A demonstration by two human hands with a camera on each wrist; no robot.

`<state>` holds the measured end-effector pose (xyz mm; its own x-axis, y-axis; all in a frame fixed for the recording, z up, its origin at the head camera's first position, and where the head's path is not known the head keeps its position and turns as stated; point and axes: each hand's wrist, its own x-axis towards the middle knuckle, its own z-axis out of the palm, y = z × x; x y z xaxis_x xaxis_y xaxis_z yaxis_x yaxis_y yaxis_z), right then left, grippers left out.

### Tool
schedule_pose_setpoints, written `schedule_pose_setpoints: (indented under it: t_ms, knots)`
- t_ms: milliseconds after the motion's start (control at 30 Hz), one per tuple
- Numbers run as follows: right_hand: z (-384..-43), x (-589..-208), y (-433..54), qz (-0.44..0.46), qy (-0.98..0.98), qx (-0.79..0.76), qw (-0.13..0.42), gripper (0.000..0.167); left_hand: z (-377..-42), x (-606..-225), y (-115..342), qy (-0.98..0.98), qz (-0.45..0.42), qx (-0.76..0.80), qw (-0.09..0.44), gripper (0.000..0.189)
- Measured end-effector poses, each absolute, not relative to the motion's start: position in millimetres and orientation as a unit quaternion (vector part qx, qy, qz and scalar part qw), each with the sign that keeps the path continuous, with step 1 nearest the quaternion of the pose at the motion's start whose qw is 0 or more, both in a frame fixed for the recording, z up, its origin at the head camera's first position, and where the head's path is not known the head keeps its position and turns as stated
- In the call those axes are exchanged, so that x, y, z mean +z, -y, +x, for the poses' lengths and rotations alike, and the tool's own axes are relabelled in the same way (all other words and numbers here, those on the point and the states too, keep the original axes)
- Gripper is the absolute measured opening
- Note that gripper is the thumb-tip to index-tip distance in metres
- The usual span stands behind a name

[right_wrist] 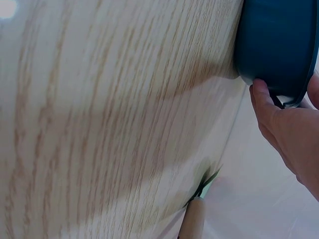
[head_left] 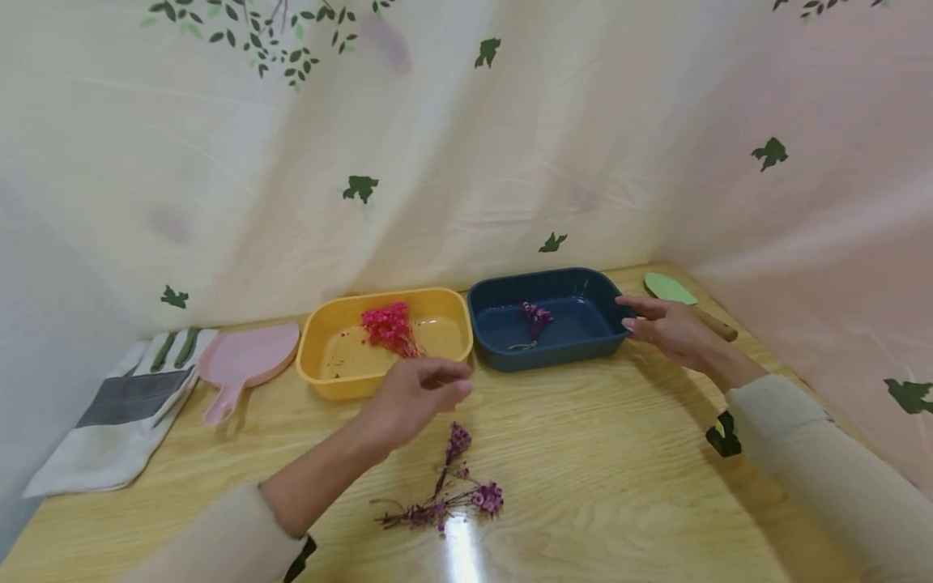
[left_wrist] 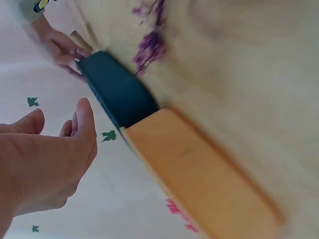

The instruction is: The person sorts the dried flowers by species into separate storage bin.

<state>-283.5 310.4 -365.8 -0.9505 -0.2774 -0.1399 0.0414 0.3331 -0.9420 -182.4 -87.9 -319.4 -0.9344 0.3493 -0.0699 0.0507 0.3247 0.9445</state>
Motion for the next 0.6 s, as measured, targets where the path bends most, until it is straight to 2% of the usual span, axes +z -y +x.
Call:
schedule_pose_setpoints:
  t_ms: [200,333,500,600]
  knots:
    - [-282.6,-363.4,-310.5,-0.078,-0.809,-0.565,0.138,0.061,-149.5,-344.3,138.1,-0.759,0.047,0.621,0.188,0.043]
    - [-280.4,-361.6,-311.8,-0.071,-0.812,-0.563,0.139,0.062,-136.5,-358.4,158.5,-0.762,0.029,0.614,0.201,0.050]
    - [-279.7,-361.5,-311.3,-0.071,-0.812,-0.561,0.145,0.063,-124.3,-371.8,165.4,-0.775,0.058,0.593,0.211,0.051]
    - [-279.4,-361.2,-310.1,-0.073,-0.811,-0.561,0.146,0.063,-119.2,-381.1,161.9,-0.780,0.106,0.584,0.198,0.047]
